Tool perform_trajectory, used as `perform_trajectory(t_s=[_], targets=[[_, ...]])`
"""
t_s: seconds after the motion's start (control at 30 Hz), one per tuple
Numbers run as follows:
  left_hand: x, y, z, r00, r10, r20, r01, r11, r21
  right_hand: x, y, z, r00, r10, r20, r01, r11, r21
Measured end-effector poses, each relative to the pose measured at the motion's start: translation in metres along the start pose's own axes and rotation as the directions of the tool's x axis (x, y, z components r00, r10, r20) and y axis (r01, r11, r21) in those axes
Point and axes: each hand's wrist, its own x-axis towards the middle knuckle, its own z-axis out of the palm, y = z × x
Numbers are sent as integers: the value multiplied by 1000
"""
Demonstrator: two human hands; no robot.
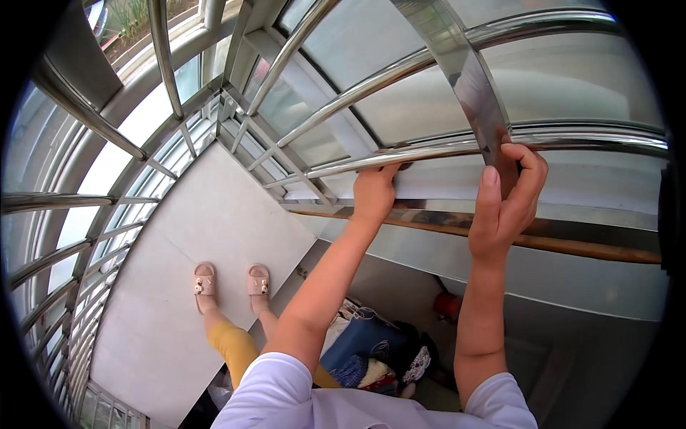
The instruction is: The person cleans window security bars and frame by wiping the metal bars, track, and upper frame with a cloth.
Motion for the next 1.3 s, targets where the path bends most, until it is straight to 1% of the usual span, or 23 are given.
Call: perform_trajectory(t_s=[0.07,0.2,0.23,0.27,0.3,0.33,0.4,0.43,0.57,0.63,0.67,0.77,0.87,0.93,1.0,1.03,1.07,1.13,1.17,1.2,1.23,1.27,1.3], targets=[[-11,-22,-8,966,-225,129,165,916,364,2,-2,0,1000,-28,0,28,998,-48],[-22,-19,-4,947,-301,111,250,909,334,-2,4,-2,998,-68,5,68,988,-138],[-23,-15,1,963,-265,-45,269,947,175,-2,5,0,997,-74,-13,71,989,-128],[-23,-13,6,947,-249,-201,256,966,13,-1,6,1,997,-75,-22,72,990,-125],[-22,-9,10,937,-236,-257,253,967,33,-1,7,2,997,-76,-31,72,990,-122],[-20,-8,11,938,-239,-251,255,966,33,-1,7,1,996,-85,-28,81,988,-133],[-9,-11,7,945,-327,-4,316,910,268,-1,8,0,996,-86,-26,81,986,-145],[-3,-13,1,916,-383,121,319,877,359,-1,7,0,996,-87,-32,81,985,-152],[-2,-11,-4,926,-331,183,229,875,426,0,5,2,996,-74,-56,66,989,-135],[-7,-7,-4,900,-410,148,304,834,461,2,1,0,997,-65,-40,57,983,-174],[-6,-8,-4,900,-411,143,306,831,464,3,-3,-2,998,-59,-14,54,975,-217],[-2,-11,-5,868,-462,182,316,796,517,3,-5,-5,999,-29,15,31,977,-210],[-7,-8,-19,836,-513,195,397,810,431,3,-6,-8,999,-31,36,37,979,-201],[-23,-4,-40,732,-584,350,493,809,320,2,-7,-8,999,-37,39,44,977,-207],[-46,11,-46,912,-357,204,372,927,-42,5,-10,-6,998,-44,40,52,977,-206],[-45,30,-45,968,-228,108,243,957,-159,5,-12,-7,998,-43,36,50,975,-215],[-39,45,-44,993,-105,60,117,961,-252,4,-14,-7,999,-39,35,46,973,-226],[-29,50,-37,973,35,229,-39,999,14,6,-15,-7,999,-33,40,41,974,-224],[-31,44,-31,982,-89,166,90,996,0,6,-17,-9,999,-27,45,36,973,-228],[-32,41,-33,983,-82,162,82,997,5,7,-17,-9,999,-30,36,37,974,-223],[-36,38,-40,930,-299,215,261,947,186,8,-17,-9,999,-30,42,38,973,-228],[-45,35,-50,828,-514,225,416,831,370,7,-17,-10,998,-23,54,35,972,-232],[-65,16,-60,848,-518,115,473,836,279,6,-17,-8,998,-4,57,18,969,-247]])
